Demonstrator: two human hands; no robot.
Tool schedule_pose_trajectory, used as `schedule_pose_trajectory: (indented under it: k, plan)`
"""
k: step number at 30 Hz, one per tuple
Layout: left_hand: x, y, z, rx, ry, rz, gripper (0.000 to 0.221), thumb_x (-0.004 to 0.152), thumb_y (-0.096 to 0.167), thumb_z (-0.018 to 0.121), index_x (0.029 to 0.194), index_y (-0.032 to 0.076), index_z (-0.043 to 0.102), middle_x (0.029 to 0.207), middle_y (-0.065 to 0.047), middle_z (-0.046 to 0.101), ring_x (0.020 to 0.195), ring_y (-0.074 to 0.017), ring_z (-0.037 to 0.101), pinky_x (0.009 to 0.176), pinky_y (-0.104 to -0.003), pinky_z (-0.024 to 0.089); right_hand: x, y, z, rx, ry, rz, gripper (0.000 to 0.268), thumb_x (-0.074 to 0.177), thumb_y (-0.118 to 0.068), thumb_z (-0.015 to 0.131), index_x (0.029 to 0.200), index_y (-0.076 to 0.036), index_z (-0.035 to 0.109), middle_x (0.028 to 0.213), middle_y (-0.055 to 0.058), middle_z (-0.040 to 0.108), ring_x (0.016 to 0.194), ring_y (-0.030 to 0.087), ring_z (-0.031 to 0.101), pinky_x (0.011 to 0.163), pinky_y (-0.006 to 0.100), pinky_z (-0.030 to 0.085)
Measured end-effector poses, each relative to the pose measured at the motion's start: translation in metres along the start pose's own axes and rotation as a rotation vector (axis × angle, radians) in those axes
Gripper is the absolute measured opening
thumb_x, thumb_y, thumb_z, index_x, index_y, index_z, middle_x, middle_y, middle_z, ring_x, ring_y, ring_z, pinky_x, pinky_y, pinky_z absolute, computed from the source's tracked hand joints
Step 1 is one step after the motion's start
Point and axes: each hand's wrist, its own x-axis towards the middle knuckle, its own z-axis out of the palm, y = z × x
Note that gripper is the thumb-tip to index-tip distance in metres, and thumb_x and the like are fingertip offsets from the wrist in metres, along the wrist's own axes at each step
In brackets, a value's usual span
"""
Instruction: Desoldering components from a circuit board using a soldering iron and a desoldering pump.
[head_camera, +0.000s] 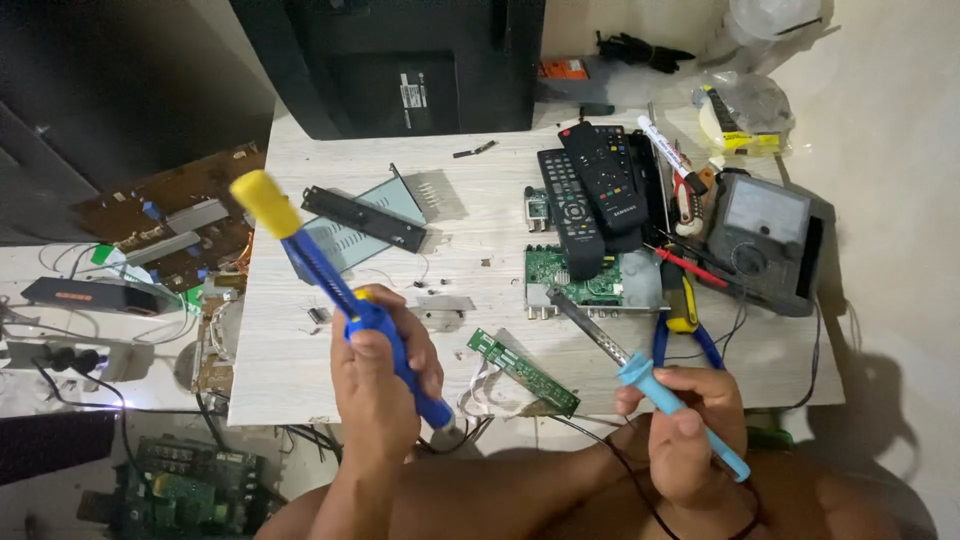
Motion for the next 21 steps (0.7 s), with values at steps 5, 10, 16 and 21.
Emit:
schedule_pose_trajectory:
  k: [5,10,16,21]
  plan:
    - [-0.006,0.001,0.005,0.135,-0.086,0.014,0.053,0.099,0.054,0.058,0.115,0.005,0.053,0.062,-0.001,0.049,0.041,-0.0078,0.040,0.035,-0.023,0.032,0.005,-0.006,0.003,-0.031,-0.030,-0.020,0.032,0.106,-0.033,0.058,0.118,-0.003,0.053,0.098,0.016,0.070,0.079,0.019,0.069,0.075,0.032,0.061]
    - [-0.007,0.001,0.005,0.204,-0.133,0.019,0.049,0.099,0.046,0.060,0.117,0.001,0.052,0.063,-0.002,0.051,0.044,-0.0086,0.041,0.040,-0.022,0.032,0.006,-0.007,0.002,-0.034,0.005,-0.035,0.031,0.104,-0.028,0.056,0.118,-0.001,0.053,0.098,0.017,0.069,0.078,0.020,0.068,0.074,0.032,0.060]
    - [-0.002,0.016,0.007,0.279,-0.199,-0.090,0.058,0.094,0.013,0.048,0.148,-0.006,0.040,0.095,-0.012,0.058,0.085,-0.0178,0.054,0.079,-0.034,0.047,0.013,-0.012,0.001,-0.005,0.016,-0.004,0.029,0.105,-0.027,0.055,0.121,-0.003,0.054,0.098,0.018,0.068,0.077,0.021,0.067,0.073,0.033,0.060]
    - [-0.010,0.012,-0.003,0.229,-0.264,-0.016,0.057,0.083,-0.006,0.077,0.123,0.008,0.038,0.087,-0.014,0.066,0.070,-0.0176,0.064,0.059,-0.028,0.055,0.016,-0.012,0.000,0.008,0.003,-0.030,0.022,0.106,-0.022,0.053,0.120,-0.005,0.054,0.097,0.016,0.069,0.079,0.019,0.069,0.073,0.030,0.061]
